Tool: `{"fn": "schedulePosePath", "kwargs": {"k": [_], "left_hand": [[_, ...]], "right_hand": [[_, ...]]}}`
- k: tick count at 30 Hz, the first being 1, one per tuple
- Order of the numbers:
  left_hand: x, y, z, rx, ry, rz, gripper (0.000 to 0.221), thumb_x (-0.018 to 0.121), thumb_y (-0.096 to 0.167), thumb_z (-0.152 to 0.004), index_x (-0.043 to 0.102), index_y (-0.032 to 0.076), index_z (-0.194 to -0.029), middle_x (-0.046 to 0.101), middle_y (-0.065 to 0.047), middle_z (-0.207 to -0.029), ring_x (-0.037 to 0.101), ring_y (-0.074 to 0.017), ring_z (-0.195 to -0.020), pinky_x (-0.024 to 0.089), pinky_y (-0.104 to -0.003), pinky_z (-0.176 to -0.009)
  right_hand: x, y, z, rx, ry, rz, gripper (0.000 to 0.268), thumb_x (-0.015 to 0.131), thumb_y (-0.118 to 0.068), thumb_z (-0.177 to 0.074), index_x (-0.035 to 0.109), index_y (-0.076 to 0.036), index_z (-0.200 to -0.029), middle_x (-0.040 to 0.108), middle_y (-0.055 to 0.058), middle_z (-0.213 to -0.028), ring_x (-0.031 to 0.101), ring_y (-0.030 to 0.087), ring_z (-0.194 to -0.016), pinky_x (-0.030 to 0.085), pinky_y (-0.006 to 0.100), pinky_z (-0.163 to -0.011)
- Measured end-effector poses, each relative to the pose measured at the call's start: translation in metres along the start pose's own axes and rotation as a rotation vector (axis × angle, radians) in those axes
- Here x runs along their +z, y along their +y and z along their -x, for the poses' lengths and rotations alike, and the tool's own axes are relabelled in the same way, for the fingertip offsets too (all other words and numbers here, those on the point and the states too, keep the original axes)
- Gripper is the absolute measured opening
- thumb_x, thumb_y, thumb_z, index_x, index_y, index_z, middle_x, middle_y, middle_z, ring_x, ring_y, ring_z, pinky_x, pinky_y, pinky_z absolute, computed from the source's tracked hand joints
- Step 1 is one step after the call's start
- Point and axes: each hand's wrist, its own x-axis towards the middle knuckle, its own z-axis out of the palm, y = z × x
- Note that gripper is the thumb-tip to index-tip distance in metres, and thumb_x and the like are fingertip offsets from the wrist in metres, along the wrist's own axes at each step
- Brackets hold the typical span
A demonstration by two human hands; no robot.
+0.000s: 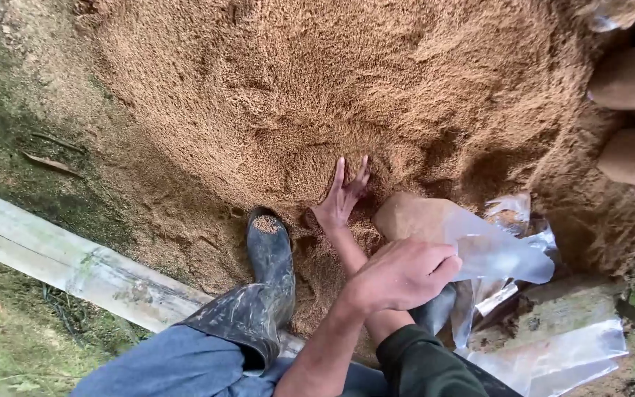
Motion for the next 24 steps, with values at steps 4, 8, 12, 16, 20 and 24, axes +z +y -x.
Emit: {"fn": "schedulePosePath", "kwargs": {"k": [4,8,12,16,20,24], "left_hand": [[0.007,-0.026,-0.003,0.049,0.005,0.004,0.044,0.033,0.029,-0.101,0.049,0.004,-0.069,0.053,-0.022,-0.062,0.058,-0.0338,-0.065,0.044,-0.048,-0.064],[0.005,-0.029,0.005,-0.003,0.068,-0.044,0.041,0.036,0.027,-0.101,0.051,0.006,-0.07,0.058,-0.02,-0.063,0.062,-0.0365,-0.066,0.049,-0.047,-0.071],[-0.002,-0.01,0.021,-0.244,0.108,-0.122,0.04,0.04,0.032,-0.098,0.057,0.009,-0.07,0.065,-0.014,-0.067,0.068,-0.0316,-0.071,0.052,-0.045,-0.076],[-0.003,0.018,0.028,-0.293,0.144,-0.27,0.047,0.041,0.037,-0.096,0.064,0.004,-0.075,0.069,-0.025,-0.076,0.071,-0.0428,-0.078,0.049,-0.054,-0.073],[0.008,0.024,0.021,-0.282,0.214,-0.368,0.037,0.039,0.036,-0.095,0.061,0.007,-0.09,0.071,-0.021,-0.078,0.073,-0.0393,-0.086,0.035,-0.055,-0.099],[0.015,0.017,0.002,-0.212,0.326,-0.552,0.032,0.038,0.026,-0.099,0.055,0.008,-0.119,0.07,-0.013,-0.082,0.074,-0.0283,-0.09,0.024,-0.061,-0.118]], "right_hand": [[0.032,0.022,-0.012,-0.146,0.166,0.05,0.126,0.098,-0.019,-0.056,0.029,-0.031,-0.161,0.007,0.03,-0.165,-0.001,0.053,-0.151,0.042,0.064,-0.099],[0.055,0.057,-0.027,-0.26,0.296,-0.019,0.099,0.085,0.003,-0.059,0.046,-0.027,-0.145,0.01,0.026,-0.164,0.003,0.049,-0.151,0.05,0.037,-0.093],[-0.077,-0.052,-0.072,0.633,0.0,-0.869,0.059,0.055,-0.016,-0.094,0.045,-0.01,-0.152,0.04,0.015,-0.157,0.033,0.034,-0.148,0.03,0.05,-0.119],[-0.081,-0.06,-0.069,0.724,0.011,-1.119,0.046,0.054,-0.011,-0.091,0.057,0.005,-0.134,0.028,0.024,-0.161,0.033,0.039,-0.146,0.036,0.053,-0.116],[-0.135,-0.089,-0.059,1.136,-0.119,-1.343,0.053,0.06,-0.02,-0.088,0.054,-0.008,-0.14,0.042,0.02,-0.15,0.037,0.046,-0.139,0.039,0.081,-0.086],[-0.154,-0.092,-0.059,1.155,-0.155,-1.346,0.054,0.057,-0.02,-0.092,0.045,-0.007,-0.143,0.036,0.016,-0.152,0.035,0.036,-0.138,0.041,0.069,-0.099]]}}
